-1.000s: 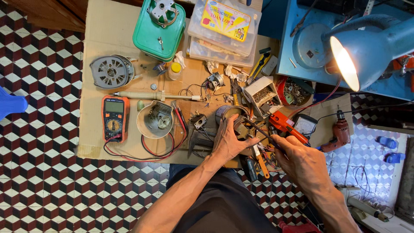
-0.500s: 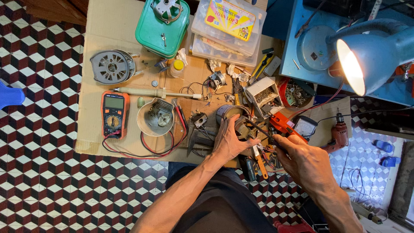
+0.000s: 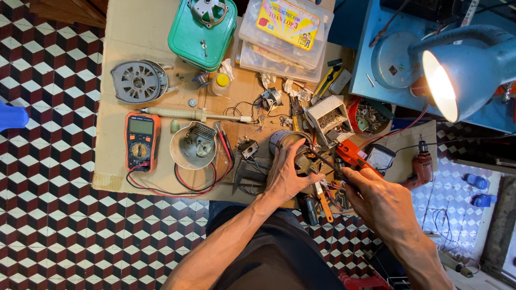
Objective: The person disassembles and reassembles a small electric motor using a cordless drill, pliers, and a screwdriver. They remove screws, separate the motor housing, adjust internal components, and then reassemble the unit on a cluttered workbench.
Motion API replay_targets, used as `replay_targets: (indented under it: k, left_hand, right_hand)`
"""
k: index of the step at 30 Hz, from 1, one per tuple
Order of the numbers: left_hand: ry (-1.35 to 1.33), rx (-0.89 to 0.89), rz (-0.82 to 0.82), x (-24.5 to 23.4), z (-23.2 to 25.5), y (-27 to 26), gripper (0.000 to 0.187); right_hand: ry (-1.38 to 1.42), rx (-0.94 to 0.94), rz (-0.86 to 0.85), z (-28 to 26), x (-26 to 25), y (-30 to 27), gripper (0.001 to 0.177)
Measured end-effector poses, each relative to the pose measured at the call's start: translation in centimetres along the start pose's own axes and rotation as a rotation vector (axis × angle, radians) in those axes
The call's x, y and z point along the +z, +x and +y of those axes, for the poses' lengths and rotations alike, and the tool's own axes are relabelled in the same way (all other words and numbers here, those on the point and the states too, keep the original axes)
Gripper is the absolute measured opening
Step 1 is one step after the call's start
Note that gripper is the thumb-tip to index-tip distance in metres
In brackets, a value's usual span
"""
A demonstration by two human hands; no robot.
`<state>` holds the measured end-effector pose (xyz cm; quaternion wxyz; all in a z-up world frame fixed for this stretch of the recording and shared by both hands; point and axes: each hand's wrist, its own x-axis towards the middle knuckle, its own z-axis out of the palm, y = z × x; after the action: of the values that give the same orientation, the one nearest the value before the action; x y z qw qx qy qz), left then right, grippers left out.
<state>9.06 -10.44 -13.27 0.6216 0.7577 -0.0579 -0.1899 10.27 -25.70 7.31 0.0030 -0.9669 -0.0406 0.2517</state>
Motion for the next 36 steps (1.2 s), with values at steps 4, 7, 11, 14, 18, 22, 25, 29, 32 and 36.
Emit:
replay_targets:
  k: [4,7,11,14,18,22,25,29,32,36]
  left_hand:
    - [0.022,-0.059,-0.038,0.1,0.0,-0.1,0.099]
    - [0.019,-0.074,-0.037,0.1,-0.1,-0.1,0.098]
    - [0.015,-0.047,-0.025,0.3,-0.3,-0.2,0.097]
    - [0.040,-0.022,-0.015,0.5,-0.6,-0.2,0.096]
    - [0.061,0.023,0.001,0.6,-0.7,-0.2,0.092]
    - [0.070,0.095,0.064,0.4,-0.5,-0.3,0.088]
    - [0.065,0.081,0.051,0.1,-0.1,-0.3,0.089]
    - [0.072,0.099,0.072,-0.1,0.1,-0.2,0.089]
    - [0.087,0.108,0.074,-0.2,0.2,-0.2,0.089]
    - [-0.016,0.058,0.030,-0.1,0.0,0.0,0.099]
  right_hand:
    - [0.008,0.014,-0.021,0.1,0.3,0.2,0.036]
    - [-0.022,0.036,-0.060,0.2,0.3,0.3,0.039]
    - [-0.019,-0.007,-0.039,0.3,0.2,0.2,0.037]
    - [0.000,-0.012,-0.047,0.3,0.0,0.4,0.039]
    - [-0.007,0.002,-0.097,0.3,-0.2,0.6,0.043]
    - [-0.089,-0.063,-0.092,0.4,-0.6,0.9,0.043]
    - [-0.190,-0.115,-0.101,-0.1,-0.8,1.2,0.043]
    - [-0.246,-0.172,-0.070,-1.2,-0.9,1.4,0.045]
    - [-0.273,-0.136,-0.175,-1.2,-1.2,2.2,0.043]
    - [-0.357,-0.128,-0.315,-0.2,-1.4,3.6,0.040]
